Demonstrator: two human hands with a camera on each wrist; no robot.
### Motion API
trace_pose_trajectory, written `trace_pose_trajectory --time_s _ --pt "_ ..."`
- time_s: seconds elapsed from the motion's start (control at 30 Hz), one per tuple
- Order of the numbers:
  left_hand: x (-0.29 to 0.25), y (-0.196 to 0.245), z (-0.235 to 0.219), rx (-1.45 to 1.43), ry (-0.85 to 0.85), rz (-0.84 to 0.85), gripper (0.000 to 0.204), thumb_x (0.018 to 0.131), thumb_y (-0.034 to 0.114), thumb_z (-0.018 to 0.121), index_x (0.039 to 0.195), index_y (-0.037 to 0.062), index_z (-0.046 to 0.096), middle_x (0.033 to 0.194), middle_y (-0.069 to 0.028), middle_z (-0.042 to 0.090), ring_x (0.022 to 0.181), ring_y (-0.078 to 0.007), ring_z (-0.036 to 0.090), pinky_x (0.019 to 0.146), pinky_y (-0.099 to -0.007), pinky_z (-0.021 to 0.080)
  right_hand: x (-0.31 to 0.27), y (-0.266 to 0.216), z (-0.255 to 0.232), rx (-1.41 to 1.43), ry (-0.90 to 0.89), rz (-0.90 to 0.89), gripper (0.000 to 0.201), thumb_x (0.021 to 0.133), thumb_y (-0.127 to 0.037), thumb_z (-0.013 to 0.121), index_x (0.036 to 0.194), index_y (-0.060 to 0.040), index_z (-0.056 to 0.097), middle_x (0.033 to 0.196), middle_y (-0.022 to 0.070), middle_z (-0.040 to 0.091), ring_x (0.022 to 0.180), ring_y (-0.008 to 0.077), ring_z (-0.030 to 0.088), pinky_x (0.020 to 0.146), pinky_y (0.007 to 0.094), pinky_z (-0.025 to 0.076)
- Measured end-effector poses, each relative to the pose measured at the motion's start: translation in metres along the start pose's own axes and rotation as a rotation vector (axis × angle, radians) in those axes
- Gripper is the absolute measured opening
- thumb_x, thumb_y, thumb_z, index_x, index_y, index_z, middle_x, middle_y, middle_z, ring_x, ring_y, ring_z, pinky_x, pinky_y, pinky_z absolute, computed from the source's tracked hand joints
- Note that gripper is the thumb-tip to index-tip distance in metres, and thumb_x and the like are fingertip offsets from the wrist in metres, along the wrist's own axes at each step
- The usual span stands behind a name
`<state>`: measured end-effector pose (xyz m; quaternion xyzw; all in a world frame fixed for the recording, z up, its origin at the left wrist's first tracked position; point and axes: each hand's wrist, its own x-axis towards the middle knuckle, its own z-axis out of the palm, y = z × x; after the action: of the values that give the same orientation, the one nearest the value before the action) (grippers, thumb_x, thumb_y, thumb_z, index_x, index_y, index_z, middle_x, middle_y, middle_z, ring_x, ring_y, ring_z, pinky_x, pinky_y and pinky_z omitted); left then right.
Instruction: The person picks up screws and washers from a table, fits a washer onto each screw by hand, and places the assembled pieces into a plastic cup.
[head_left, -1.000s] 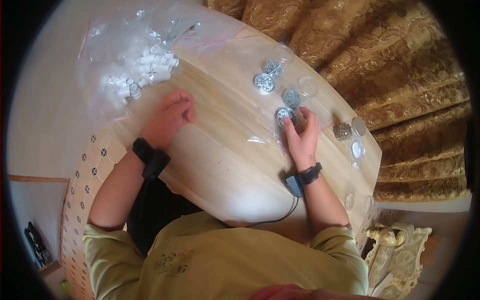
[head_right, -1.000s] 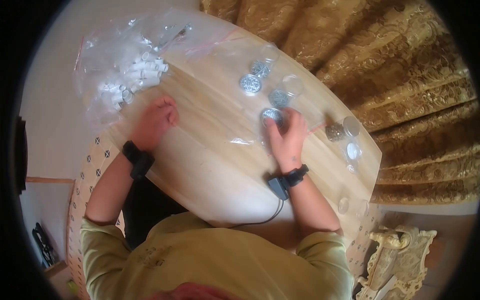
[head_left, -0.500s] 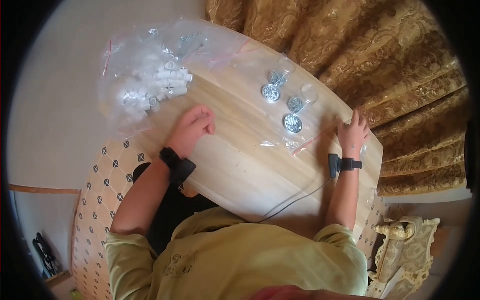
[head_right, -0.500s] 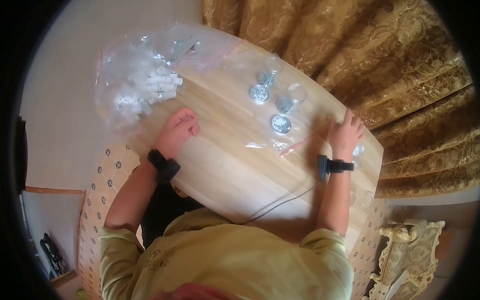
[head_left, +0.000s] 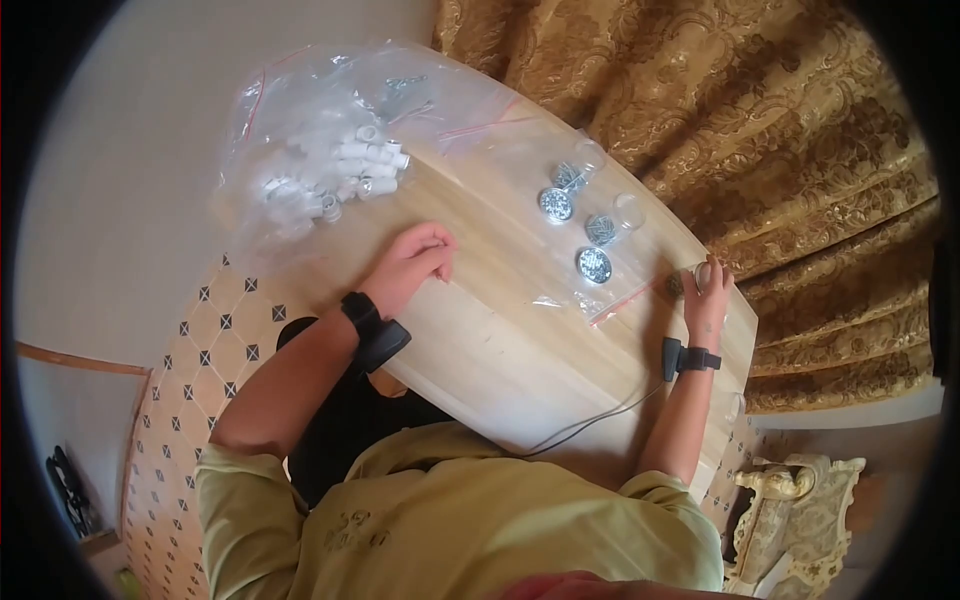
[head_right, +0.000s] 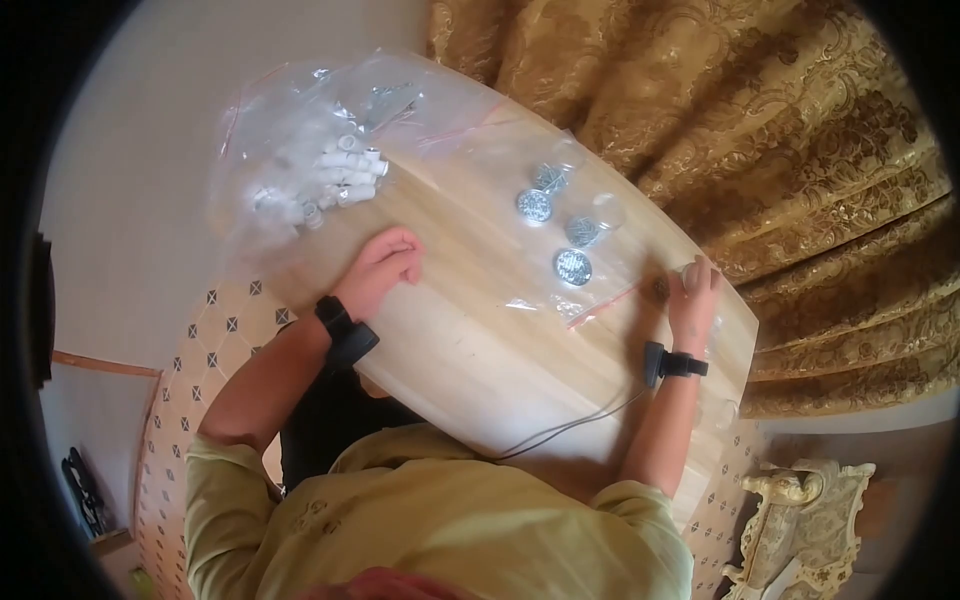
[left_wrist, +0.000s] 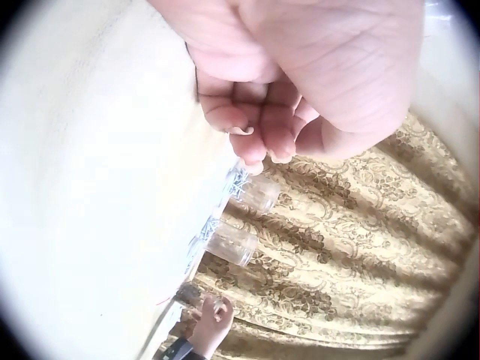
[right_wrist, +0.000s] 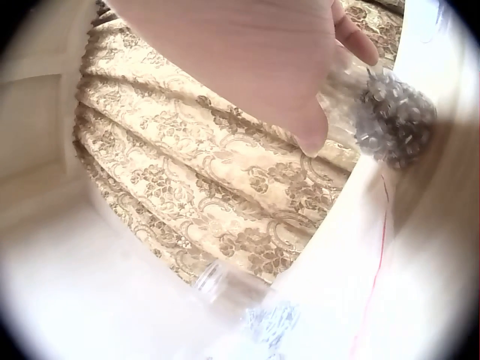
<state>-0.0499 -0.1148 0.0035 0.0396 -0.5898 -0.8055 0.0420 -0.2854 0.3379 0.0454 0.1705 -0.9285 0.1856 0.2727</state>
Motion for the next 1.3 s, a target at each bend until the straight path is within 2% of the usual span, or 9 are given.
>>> trace_pose_trajectory --time_s 0.33,0.43,0.5,0.57,0.63,0.7,0.9,1.03,1.3 --pt "0.014 -0.004 0.008 -0.029 -0.065 -0.054 0.007 0.102 0.010 0.057 0.107 0.0072 0.060 0.087 -0.0014 0.060 0.080 -0.0113 0.058 0.076 -0.0264 0.048 -0.061 -0.082 -0.078 0.077 -0.047 -0.033 0.050 0.086 -0.021 0.085 0.129 -0.0019 0.067 0.112 0.0159 0.062 0.096 0.0317 0.064 0.084 0.0405 0.053" --pt "0.030 0.001 0.042 -0.049 -0.135 -0.166 0.010 0.103 0.015 0.060 0.110 0.0078 0.061 0.089 -0.0010 0.062 0.082 -0.0111 0.060 0.078 -0.0266 0.049 -0.076 -0.100 -0.088 0.117 -0.102 -0.052 0.048 0.084 -0.029 0.087 0.122 -0.0058 0.070 0.102 0.0147 0.062 0.091 0.0337 0.064 0.079 0.0436 0.054" --pt "0.039 0.001 0.083 -0.076 -0.345 -0.177 0.014 0.104 0.017 0.062 0.115 0.0083 0.062 0.093 -0.0006 0.064 0.088 -0.0102 0.061 0.084 -0.0268 0.051 -0.088 -0.105 -0.087 0.094 -0.207 -0.068 0.046 0.083 -0.028 0.087 0.118 -0.0046 0.070 0.100 0.0147 0.061 0.088 0.0330 0.062 0.078 0.0433 0.054" --pt "0.048 -0.010 0.127 -0.006 -0.540 -0.087 0.031 0.101 0.023 0.068 0.126 0.0075 0.057 0.110 -0.0041 0.064 0.101 -0.0131 0.061 0.091 -0.0295 0.051 -0.099 -0.115 -0.088 0.125 -0.168 -0.133 0.044 0.081 -0.024 0.088 0.114 -0.0037 0.069 0.098 0.0151 0.059 0.086 0.0325 0.062 0.076 0.0423 0.053" --pt "0.051 -0.029 0.166 0.143 -0.698 0.197 0.061 0.091 0.029 0.082 0.138 0.0065 0.049 0.126 -0.0089 0.059 0.115 -0.0184 0.059 0.098 -0.0342 0.050 -0.108 -0.121 -0.095 0.213 -0.212 -0.040 0.043 0.079 -0.020 0.088 0.113 -0.0025 0.068 0.099 0.0137 0.058 0.087 0.0304 0.060 0.075 0.0408 0.051" --pt "0.046 -0.040 0.192 0.291 -0.692 0.408 0.086 0.079 0.032 0.092 0.145 0.0059 0.043 0.137 -0.0145 0.053 0.128 -0.0261 0.055 0.105 -0.0392 0.048 -0.115 -0.126 -0.101 0.279 -0.150 -0.023 0.042 0.079 -0.018 0.087 0.112 -0.0017 0.067 0.099 0.0125 0.059 0.089 0.0292 0.059 0.078 0.0394 0.050" --pt "0.049 -0.052 0.213 0.347 -0.826 0.203 0.077 0.076 0.024 0.090 0.138 0.0042 0.049 0.131 -0.0182 0.064 0.120 -0.0295 0.065 0.099 -0.0408 0.054 -0.118 -0.150 -0.104 0.341 -0.160 -0.063 0.044 0.078 -0.023 0.087 0.111 -0.0019 0.066 0.100 0.0138 0.061 0.091 0.0308 0.062 0.080 0.0397 0.051" --pt "0.042 -0.047 0.208 0.409 -0.784 0.239 0.058 0.072 0.026 0.088 0.118 0.0032 0.061 0.104 -0.0138 0.074 0.099 -0.0295 0.073 0.085 -0.0396 0.057 -0.111 -0.146 -0.080 0.431 -0.122 -0.267 0.041 0.078 -0.026 0.082 0.107 -0.0017 0.067 0.094 0.0160 0.063 0.082 0.0328 0.063 0.074 0.0402 0.052" --pt "0.065 -0.055 0.197 0.320 -0.787 0.035 0.052 0.073 0.027 0.090 0.109 0.0024 0.062 0.100 -0.0121 0.074 0.092 -0.0251 0.072 0.079 -0.0367 0.056 -0.108 -0.135 -0.034 0.759 -0.069 0.078 0.050 0.089 -0.048 0.069 0.102 -0.0001 0.063 0.095 0.0132 0.060 0.086 0.0245 0.058 0.076 0.0363 0.047"
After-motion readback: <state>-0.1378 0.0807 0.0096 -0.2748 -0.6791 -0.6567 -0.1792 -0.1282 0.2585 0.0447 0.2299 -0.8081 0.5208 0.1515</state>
